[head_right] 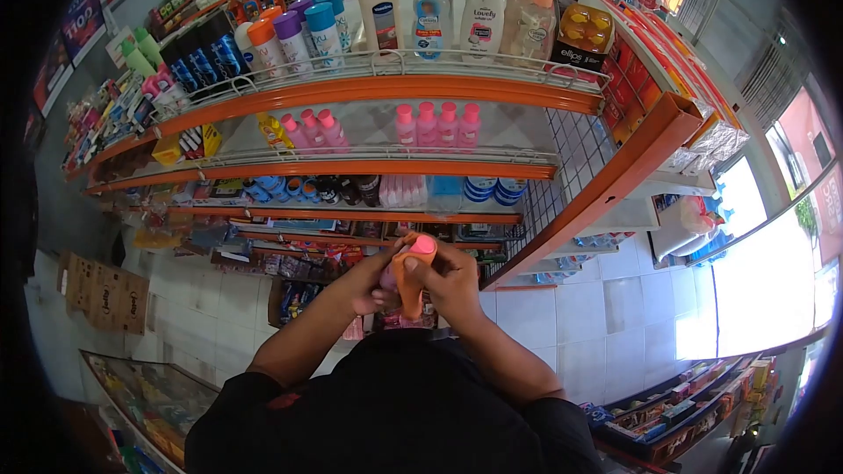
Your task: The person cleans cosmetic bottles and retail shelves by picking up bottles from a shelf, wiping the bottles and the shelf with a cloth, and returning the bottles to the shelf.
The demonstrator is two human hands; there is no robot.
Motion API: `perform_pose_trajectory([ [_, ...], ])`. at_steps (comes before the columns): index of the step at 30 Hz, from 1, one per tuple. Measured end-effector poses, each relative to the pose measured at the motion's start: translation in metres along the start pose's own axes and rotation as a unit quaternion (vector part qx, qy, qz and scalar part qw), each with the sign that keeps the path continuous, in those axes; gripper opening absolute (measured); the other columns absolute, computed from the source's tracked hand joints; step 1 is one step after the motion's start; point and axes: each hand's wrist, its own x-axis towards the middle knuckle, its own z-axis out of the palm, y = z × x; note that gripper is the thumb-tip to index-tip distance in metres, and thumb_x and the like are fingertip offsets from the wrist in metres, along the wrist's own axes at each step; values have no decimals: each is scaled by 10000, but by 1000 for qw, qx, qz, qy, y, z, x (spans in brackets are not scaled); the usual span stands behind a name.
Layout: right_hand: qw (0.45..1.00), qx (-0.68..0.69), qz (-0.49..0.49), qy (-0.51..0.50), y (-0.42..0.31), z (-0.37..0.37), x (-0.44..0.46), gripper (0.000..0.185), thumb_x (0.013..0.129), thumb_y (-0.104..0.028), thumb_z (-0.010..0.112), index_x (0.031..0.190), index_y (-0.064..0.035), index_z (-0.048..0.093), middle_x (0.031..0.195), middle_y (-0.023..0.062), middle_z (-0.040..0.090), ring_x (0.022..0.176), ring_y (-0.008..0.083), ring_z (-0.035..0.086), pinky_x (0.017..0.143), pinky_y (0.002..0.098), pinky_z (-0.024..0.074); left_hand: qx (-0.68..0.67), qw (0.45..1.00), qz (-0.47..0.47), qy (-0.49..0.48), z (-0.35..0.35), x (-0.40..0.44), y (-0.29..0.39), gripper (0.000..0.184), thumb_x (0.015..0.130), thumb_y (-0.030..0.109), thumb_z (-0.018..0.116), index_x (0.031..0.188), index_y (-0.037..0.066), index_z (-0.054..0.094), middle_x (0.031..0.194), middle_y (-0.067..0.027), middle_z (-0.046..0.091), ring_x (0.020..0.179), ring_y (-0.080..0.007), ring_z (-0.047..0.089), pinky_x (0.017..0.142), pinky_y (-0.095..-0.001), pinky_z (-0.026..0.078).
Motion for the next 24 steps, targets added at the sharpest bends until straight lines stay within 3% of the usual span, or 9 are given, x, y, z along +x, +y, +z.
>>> perform_pose_trajectory([
  [2, 999, 4, 14, 39, 0, -2, 1, 338, 969, -88, 709, 1270, 63, 674, 1205, 103, 712, 1049, 140, 659, 953, 302, 525, 165, 969, 161, 93, 5, 4, -6, 504, 1048, 539, 583, 1226, 67, 580, 829, -77, 643, 635, -133, 605, 570, -259, 471],
  [4, 998, 12, 4, 69, -3, -5, 3, 331, 974, -94, 703, 1266, 60, 678, 1205, 106, 715, 1045, 141, 662, 949, 296, 523, 408, 796, 394, 210, 22, 13, -24, 464, 1044, 468, 635, 1236, 53, 557, 889, -86, 646, 784, -154, 653, 722, -271, 520],
  [5, 997, 30, -21, 75, -1, -7, 7, 325, 975, -104, 706, 1256, 58, 685, 1203, 111, 717, 1042, 136, 660, 941, 284, 517, 493, 723, 433, 216, 27, 12, -28, 447, 1031, 396, 679, 1247, 37, 525, 948, -74, 634, 926, -167, 639, 883, -297, 501],
  [8, 995, 83, -21, 56, 6, -11, 10, 315, 968, -91, 705, 1244, 60, 688, 1184, 111, 720, 1037, 144, 664, 940, 286, 519, 533, 686, 440, 228, 27, 9, -32, 457, 1048, 428, 645, 1248, 37, 519, 922, -66, 620, 867, -141, 619, 809, -285, 504],
  [14, 985, 167, 24, 35, 10, -12, 11, 312, 955, -76, 703, 1233, 65, 691, 1179, 122, 727, 1064, 176, 677, 989, 337, 524, 96, 960, 139, 223, 45, -1, -21, 460, 1082, 529, 522, 1217, 91, 560, 935, -60, 645, 732, -120, 574, 604, -244, 422],
  [17, 995, 83, 2, -49, 10, -18, 8, 351, 948, -142, 714, 1221, 73, 668, 1236, 189, 707, 1188, 279, 662, 1081, 415, 486, 97, 972, 123, 174, 33, 0, -17, 533, 1070, 570, 509, 1279, 82, 558, 956, -50, 646, 739, -127, 587, 596, -249, 429],
  [20, 999, 38, -8, -25, -1, -12, 6, 356, 956, -149, 714, 1233, 69, 668, 1207, 169, 715, 1170, 243, 666, 1066, 398, 495, 99, 982, 105, 124, 18, 3, -14, 611, 1059, 612, 496, 1341, 73, 555, 976, -39, 647, 746, -134, 600, 588, -255, 435],
  [22, 999, -23, 25, -37, -7, -13, 6, 361, 964, -155, 712, 1245, 68, 666, 1230, 166, 711, 1173, 223, 659, 1069, 391, 491, 328, 871, 331, 157, 20, 14, -27, 666, 1042, 655, 472, 1343, 69, 569, 995, -42, 651, 780, -125, 616, 595, -252, 459],
  [24, 996, -44, 49, -52, -7, -14, 6, 376, 968, -146, 715, 1273, 67, 661, 1240, 152, 712, 1157, 199, 661, 1052, 364, 497, 425, 779, 423, 181, 15, 20, -40, 713, 1027, 693, 447, 1342, 67, 577, 1008, -46, 654, 810, -117, 626, 604, -248, 481],
])
